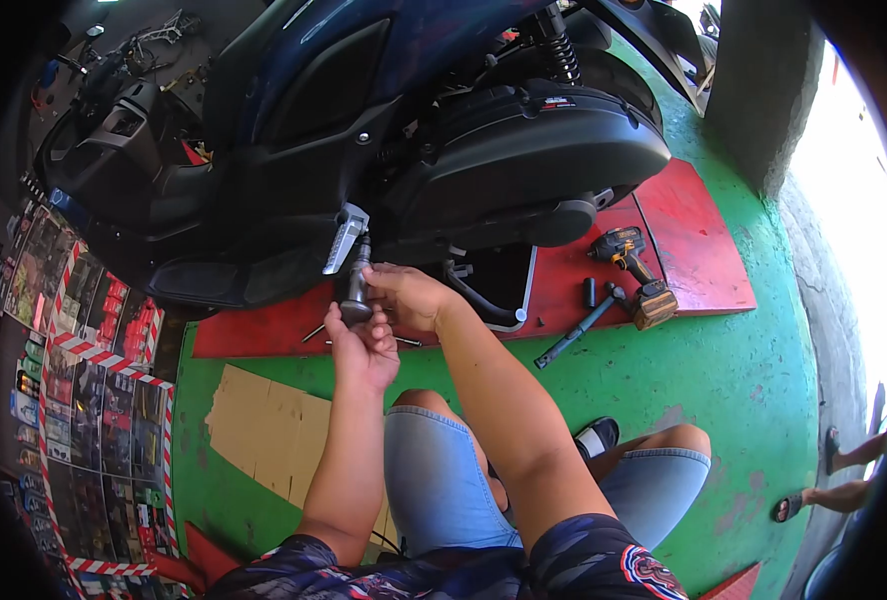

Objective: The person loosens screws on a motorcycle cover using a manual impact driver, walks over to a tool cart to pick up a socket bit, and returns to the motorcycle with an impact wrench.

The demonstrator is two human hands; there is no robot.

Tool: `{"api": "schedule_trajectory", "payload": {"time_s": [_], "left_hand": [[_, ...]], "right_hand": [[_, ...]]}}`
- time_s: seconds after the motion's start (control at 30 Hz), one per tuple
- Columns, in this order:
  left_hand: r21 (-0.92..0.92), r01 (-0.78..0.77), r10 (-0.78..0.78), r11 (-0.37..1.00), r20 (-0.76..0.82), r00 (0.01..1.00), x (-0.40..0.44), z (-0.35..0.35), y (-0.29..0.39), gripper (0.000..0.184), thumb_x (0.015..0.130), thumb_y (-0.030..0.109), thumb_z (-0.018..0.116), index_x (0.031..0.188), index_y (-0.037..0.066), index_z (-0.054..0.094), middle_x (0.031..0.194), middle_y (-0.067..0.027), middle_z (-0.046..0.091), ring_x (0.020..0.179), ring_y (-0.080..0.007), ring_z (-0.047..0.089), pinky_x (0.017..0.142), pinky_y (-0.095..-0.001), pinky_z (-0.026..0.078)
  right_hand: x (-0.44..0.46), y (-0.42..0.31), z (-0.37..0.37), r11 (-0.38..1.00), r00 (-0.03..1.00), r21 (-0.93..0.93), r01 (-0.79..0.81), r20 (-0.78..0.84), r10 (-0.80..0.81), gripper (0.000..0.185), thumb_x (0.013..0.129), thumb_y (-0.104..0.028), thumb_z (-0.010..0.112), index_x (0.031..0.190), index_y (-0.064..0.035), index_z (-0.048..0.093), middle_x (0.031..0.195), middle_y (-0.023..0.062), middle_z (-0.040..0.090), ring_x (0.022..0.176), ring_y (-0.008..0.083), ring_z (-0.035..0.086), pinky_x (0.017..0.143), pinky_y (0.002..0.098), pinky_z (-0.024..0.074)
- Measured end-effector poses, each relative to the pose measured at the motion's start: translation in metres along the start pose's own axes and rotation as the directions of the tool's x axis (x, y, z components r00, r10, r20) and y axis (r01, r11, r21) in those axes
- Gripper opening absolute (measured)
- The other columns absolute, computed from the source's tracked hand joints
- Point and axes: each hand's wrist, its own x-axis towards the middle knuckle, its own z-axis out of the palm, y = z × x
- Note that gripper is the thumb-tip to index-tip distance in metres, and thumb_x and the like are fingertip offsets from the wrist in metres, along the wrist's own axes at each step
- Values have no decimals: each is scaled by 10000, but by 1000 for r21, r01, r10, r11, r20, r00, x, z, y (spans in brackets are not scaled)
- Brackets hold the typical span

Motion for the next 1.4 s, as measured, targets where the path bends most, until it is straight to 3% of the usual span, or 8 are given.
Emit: {"api": "schedule_trajectory", "payload": {"time_s": [0.2, 0.3, 0.37, 0.5, 0.87, 1.03, 1.17, 1.4], "left_hand": [[-89, 261, -240, 961, 198, 950, -7, -12, 2, 682, 1004, 636, 322, 943, 16, 601, 711, -58, 621, 516, -142, 544, 441, -236, 423], [259, -11, 22, 966, -38, 999, -19, -12, -11, 500, 1013, 483, 493, 1095, -6, 559, 799, -81, 626, 587, -145, 559, 513, -245, 458], [717, -637, 797, 283, 194, 572, -5, -20, -30, 440, 952, 268, 694, 1217, -9, 478, 911, -90, 617, 674, -123, 573, 577, -250, 477], [791, -567, 718, 230, 255, 647, 7, -22, -25, 456, 896, 194, 791, 1173, -12, 494, 922, -70, 621, 693, -93, 576, 586, -239, 490], [-374, 223, -116, 900, 289, 950, 0, -7, 3, 532, 988, 496, 590, 1072, -30, 596, 881, -115, 667, 639, -140, 628, 554, -250, 545], [327, -40, -9, 944, 148, 989, -14, -14, 0, 578, 959, 483, 631, 1219, -19, 509, 962, -147, 668, 685, -172, 656, 590, -300, 570], [820, -562, 701, -111, 466, 541, -7, -20, -23, 615, 900, 282, 770, 1313, -1, 413, 1010, -147, 670, 715, -168, 663, 599, -296, 530], [450, -287, 272, 846, 100, 957, -6, -4, -8, 350, 969, 321, 676, 1054, -6, 582, 842, -92, 672, 681, -119, 623, 613, -237, 513]], "right_hand": [[1, 2, 11, 999, 999, 10, 49, 5, -49, 301, 981, -105, 598, 1269, -64, 522, 1015, 112, 660, 879, 199, 658, 750, 320, 524], [8, 4, 7, 996, 982, -83, 42, -180, -57, 344, 950, -89, 655, 1265, -43, 524, 1026, 110, 660, 910, 221, 682, 758, 348, 551], [13, 4, 7, 973, 961, -226, 51, -255, -110, 434, 914, -135, 736, 1272, -19, 521, 1003, 104, 663, 878, 222, 682, 736, 353, 568], [10, 0, 24, 973, 949, -229, 37, -296, -106, 471, 918, -125, 743, 1298, 10, 500, 1035, 133, 629, 894, 221, 677, 746, 374, 598], [-8, -3, 21, 989, 998, 144, 30, -52, -23, 171, 996, -56, 528, 1163, -25, 550, 1080, 199, 686, 889, 249, 676, 709, 329, 562], [9, 1, 4, 995, 983, -84, 59, -171, -73, 335, 950, -69, 657, 1241, 2, 508, 1044, 153, 666, 901, 266, 690, 780, 367, 585], [12, 6, 16, 961, 913, -268, 72, -369, -172, 551, 874, -130, 795, 1311, 3, 487, 1002, 131, 645, 868, 239, 663, 685, 342, 568], [5, 1, 17, 954, 920, -299, -27, -380, -94, 644, 925, -201, 748, 1428, -17, 390, 1087, 157, 631, 910, 242, 652, 694, 349, 570]]}}
